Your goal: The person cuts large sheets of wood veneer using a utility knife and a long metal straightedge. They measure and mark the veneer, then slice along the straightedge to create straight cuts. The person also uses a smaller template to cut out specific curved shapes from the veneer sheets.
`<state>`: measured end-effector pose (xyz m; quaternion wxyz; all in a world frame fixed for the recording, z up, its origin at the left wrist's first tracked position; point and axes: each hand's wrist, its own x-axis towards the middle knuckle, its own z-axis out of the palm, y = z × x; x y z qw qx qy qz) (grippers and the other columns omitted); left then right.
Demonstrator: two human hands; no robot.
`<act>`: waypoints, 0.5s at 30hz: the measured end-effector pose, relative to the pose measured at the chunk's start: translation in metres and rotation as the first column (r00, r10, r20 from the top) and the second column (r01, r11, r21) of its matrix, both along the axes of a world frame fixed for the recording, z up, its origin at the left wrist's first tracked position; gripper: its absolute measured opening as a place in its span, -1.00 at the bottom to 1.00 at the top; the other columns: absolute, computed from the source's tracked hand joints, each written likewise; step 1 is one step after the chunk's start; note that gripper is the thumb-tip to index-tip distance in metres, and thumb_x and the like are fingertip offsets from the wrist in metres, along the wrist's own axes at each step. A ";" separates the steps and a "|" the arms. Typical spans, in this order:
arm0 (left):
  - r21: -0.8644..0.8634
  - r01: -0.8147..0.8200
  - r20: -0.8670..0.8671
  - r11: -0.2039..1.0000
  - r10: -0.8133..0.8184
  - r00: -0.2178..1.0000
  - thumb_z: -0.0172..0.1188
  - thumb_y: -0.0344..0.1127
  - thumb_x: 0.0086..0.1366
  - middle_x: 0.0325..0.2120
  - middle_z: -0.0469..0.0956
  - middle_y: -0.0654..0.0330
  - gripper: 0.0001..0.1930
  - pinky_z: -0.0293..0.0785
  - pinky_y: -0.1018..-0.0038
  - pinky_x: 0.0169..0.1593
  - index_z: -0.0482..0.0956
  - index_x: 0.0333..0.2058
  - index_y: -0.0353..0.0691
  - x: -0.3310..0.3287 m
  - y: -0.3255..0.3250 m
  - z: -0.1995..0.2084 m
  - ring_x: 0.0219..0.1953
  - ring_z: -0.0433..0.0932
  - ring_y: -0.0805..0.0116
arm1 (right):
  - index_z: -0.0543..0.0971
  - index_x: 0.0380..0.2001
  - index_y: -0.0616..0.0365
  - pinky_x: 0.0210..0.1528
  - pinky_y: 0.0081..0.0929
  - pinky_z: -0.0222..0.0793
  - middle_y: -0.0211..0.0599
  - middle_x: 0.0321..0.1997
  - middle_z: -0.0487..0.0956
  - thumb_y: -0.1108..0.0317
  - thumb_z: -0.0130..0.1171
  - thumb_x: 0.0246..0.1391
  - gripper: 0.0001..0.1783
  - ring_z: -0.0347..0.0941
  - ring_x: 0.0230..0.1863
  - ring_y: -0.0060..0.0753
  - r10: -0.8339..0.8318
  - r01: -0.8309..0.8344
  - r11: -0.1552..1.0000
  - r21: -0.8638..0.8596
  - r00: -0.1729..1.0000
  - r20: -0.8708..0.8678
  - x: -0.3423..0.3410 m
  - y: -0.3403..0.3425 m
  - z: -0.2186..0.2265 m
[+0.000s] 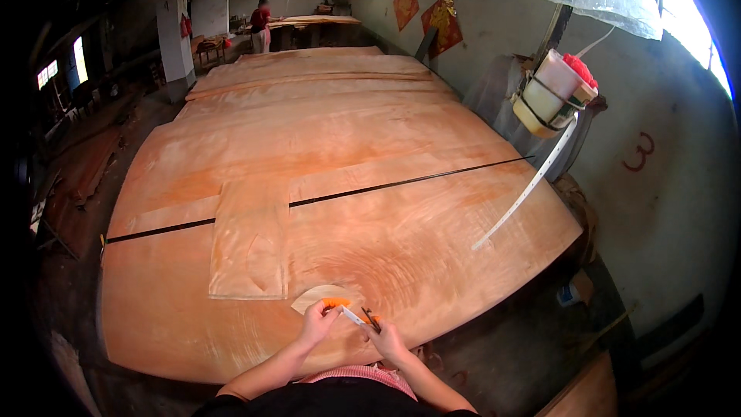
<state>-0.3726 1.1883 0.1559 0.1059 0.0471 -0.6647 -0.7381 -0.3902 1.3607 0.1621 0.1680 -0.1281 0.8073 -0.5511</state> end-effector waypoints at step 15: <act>0.011 0.040 0.066 0.999 -0.040 0.997 0.11 -0.42 0.05 -0.45 0.51 0.20 -0.83 0.36 0.66 -0.31 0.48 -0.35 -0.36 0.001 -0.026 -0.004 -0.40 0.44 0.56 | 0.51 -0.46 0.22 -0.60 -0.70 0.13 -0.50 -0.75 0.36 0.38 0.01 -0.02 -0.85 0.21 -0.67 -0.72 0.016 -0.020 0.995 0.093 0.999 0.052 0.010 -0.019 0.025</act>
